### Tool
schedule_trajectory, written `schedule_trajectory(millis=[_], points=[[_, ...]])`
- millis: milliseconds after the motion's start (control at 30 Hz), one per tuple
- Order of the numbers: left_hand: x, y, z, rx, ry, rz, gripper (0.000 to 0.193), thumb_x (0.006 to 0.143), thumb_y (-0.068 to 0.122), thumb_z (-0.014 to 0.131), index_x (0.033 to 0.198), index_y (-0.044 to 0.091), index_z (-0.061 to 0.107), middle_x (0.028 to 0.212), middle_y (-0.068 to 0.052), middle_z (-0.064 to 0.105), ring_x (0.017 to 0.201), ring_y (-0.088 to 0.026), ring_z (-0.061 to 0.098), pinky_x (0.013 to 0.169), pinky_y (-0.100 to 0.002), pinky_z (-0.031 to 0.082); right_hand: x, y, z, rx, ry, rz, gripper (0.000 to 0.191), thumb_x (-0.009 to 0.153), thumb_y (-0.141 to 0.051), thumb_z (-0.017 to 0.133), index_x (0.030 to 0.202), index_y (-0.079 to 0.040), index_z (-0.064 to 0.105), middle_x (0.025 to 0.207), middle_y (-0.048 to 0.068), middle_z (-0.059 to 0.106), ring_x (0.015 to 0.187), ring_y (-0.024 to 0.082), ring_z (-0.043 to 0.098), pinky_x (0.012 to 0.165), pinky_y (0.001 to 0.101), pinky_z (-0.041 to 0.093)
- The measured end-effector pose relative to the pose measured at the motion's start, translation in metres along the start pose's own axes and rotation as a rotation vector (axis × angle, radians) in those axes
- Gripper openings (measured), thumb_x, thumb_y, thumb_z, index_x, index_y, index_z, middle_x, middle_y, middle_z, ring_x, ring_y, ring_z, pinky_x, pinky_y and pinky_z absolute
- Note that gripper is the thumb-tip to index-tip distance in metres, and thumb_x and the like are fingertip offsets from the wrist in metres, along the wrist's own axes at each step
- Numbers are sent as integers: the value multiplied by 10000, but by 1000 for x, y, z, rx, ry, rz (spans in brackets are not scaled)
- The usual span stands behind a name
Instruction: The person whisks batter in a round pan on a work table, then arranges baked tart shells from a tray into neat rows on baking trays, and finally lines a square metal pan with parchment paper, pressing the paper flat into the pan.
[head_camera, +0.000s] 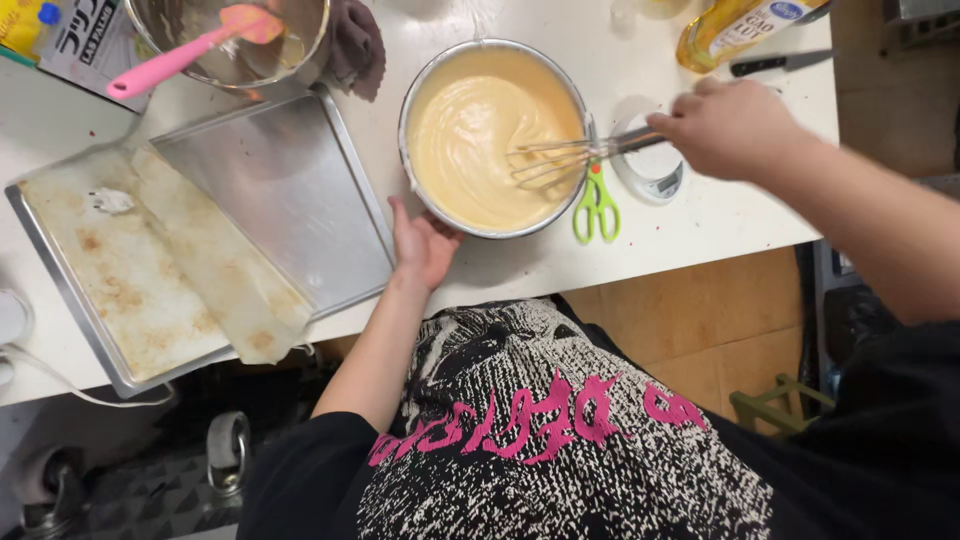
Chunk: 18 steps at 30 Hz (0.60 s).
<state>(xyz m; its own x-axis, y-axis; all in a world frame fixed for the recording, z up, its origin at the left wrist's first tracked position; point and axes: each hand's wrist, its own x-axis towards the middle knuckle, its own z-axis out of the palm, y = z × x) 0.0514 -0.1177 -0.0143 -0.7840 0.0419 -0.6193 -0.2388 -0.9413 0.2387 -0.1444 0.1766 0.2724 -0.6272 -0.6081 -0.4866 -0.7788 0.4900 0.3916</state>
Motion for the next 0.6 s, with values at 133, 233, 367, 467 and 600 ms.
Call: schedule_trajectory(millis=[133, 233, 367, 467, 600], points=[[-11, -10, -4, -23, -2, 196, 967, 967, 793, 322, 1400, -63, 438, 1328, -175, 496, 1181, -279, 491, 1067, -447, 399, 4, -3, 33, 50, 101, -109, 427, 987, -311, 535, 1402, -295, 633, 995, 43, 696, 738, 281, 699, 619, 432, 563], [-20, -18, -3, -14, 55, 293, 843, 926, 754, 334, 1316, 21, 481, 1290, -142, 550, 1170, -253, 533, 1040, -420, 431, 28, 1, 49, 549, -245, -12, 428, 1019, -426, 557, 1414, -274, 618, 888, 83, 718, 676, 262, 674, 649, 423, 569], [-13, -17, 7, -80, 55, 453, 766, 1000, 752, 357, 1252, 40, 487, 1213, -126, 545, 1093, -244, 503, 1001, -421, 423, 69, 24, 43, 1033, -818, 171, 439, 1029, -471, 541, 1420, -338, 690, 824, 58, 608, 602, 187, 468, 545, 398, 410], [-13, -15, 11, -86, 102, 492, 783, 977, 758, 335, 1254, 44, 499, 1203, -111, 555, 1111, -237, 525, 1013, -410, 428, 93, 23, 40, 895, -736, -42, 437, 1029, -441, 519, 1312, -200, 748, 843, 135, 671, 583, 229, 583, 518, 423, 491], [-14, -18, 14, -97, 137, 550, 817, 953, 771, 314, 1266, 42, 508, 1204, -107, 561, 1139, -238, 535, 1048, -411, 426, 88, 22, 52, 227, 177, -583, 546, 870, -345, 654, 1398, -207, 634, 841, 105, 710, 614, 284, 685, 487, 429, 519]])
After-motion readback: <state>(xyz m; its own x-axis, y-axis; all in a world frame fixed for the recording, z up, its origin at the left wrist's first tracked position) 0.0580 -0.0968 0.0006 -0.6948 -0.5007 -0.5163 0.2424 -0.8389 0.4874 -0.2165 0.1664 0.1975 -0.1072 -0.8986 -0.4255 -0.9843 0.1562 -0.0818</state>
